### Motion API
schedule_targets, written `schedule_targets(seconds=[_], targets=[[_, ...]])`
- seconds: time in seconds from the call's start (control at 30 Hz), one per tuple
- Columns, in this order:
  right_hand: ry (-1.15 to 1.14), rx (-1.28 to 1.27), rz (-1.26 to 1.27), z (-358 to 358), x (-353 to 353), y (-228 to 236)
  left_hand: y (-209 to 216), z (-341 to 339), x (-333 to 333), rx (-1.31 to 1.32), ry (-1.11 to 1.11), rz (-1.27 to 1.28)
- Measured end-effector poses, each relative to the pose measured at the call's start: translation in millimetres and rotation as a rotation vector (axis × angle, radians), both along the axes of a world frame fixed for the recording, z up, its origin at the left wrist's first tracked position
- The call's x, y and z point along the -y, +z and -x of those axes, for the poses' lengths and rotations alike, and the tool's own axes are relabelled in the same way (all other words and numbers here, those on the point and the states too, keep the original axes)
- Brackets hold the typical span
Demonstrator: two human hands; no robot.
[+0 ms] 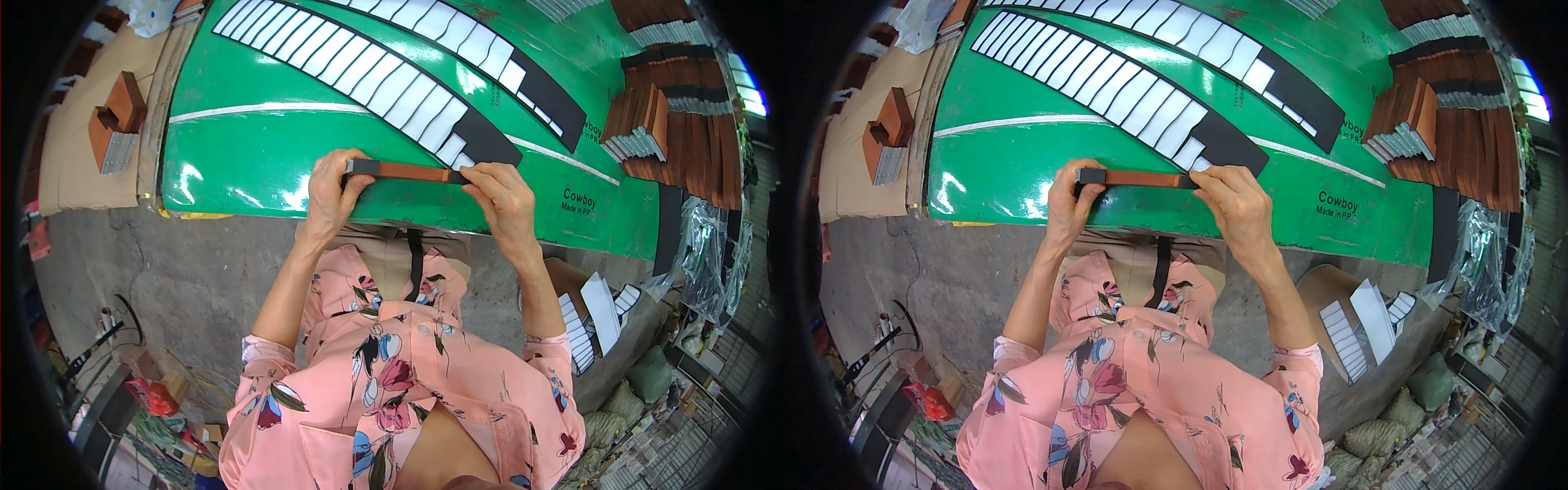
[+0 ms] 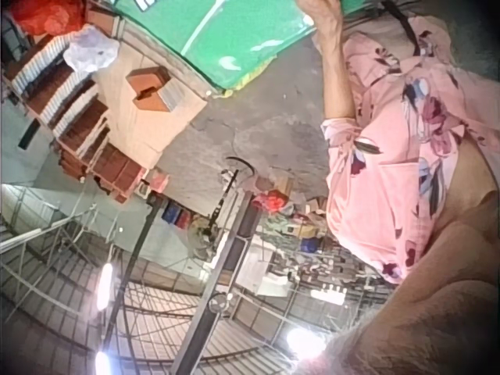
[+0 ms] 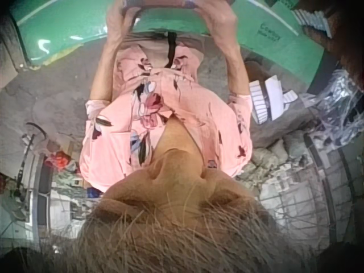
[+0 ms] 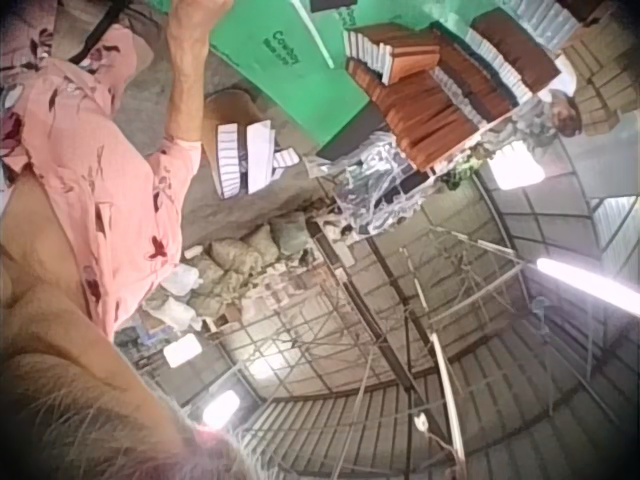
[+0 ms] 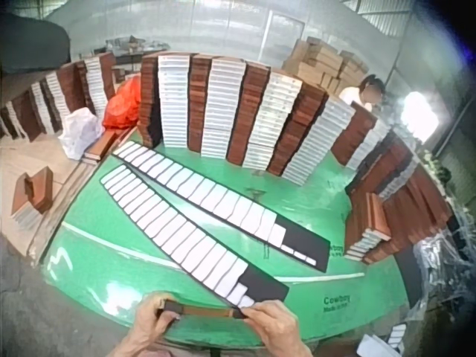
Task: The recorder is assembling small rectangular tiles by applying black and white adhesive strips and then stacking them.
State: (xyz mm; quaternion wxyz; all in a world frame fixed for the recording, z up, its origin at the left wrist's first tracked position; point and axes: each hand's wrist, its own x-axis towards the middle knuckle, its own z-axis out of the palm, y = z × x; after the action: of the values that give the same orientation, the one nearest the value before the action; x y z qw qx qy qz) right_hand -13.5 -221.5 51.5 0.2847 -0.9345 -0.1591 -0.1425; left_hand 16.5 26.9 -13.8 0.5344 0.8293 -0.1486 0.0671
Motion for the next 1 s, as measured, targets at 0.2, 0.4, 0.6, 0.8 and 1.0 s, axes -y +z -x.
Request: schedule_targets(seconds=[0.2,0.4,0.6,0.8,1.0], targets=[[-0.001,0.000,0.003,-1.1,-1.3,0.0,-0.8,0.0,-0.8,0.013,0.000,-0.014],[-0.005,-0.007,0.004,-1.5,-1.5,0.1,0.6,0.1,-1.0,-0.005,-0.006,-0.018],[-0.004,-0.013,0.007,-1.6,-2.3,0.0,-1.4,0.5,-1.1,0.002,-0.004,-0.014],[-0.004,-0.020,0.004,-2.3,-1.9,-0.3,-1.3,-0.1,-1.5,0.006,-0.010,-0.018],[-0.004,-0.015,-0.011,-1.1,-3.1,-3.5,-2.6,-0.3,-1.8,-0.005,-0.015,-0.012]])
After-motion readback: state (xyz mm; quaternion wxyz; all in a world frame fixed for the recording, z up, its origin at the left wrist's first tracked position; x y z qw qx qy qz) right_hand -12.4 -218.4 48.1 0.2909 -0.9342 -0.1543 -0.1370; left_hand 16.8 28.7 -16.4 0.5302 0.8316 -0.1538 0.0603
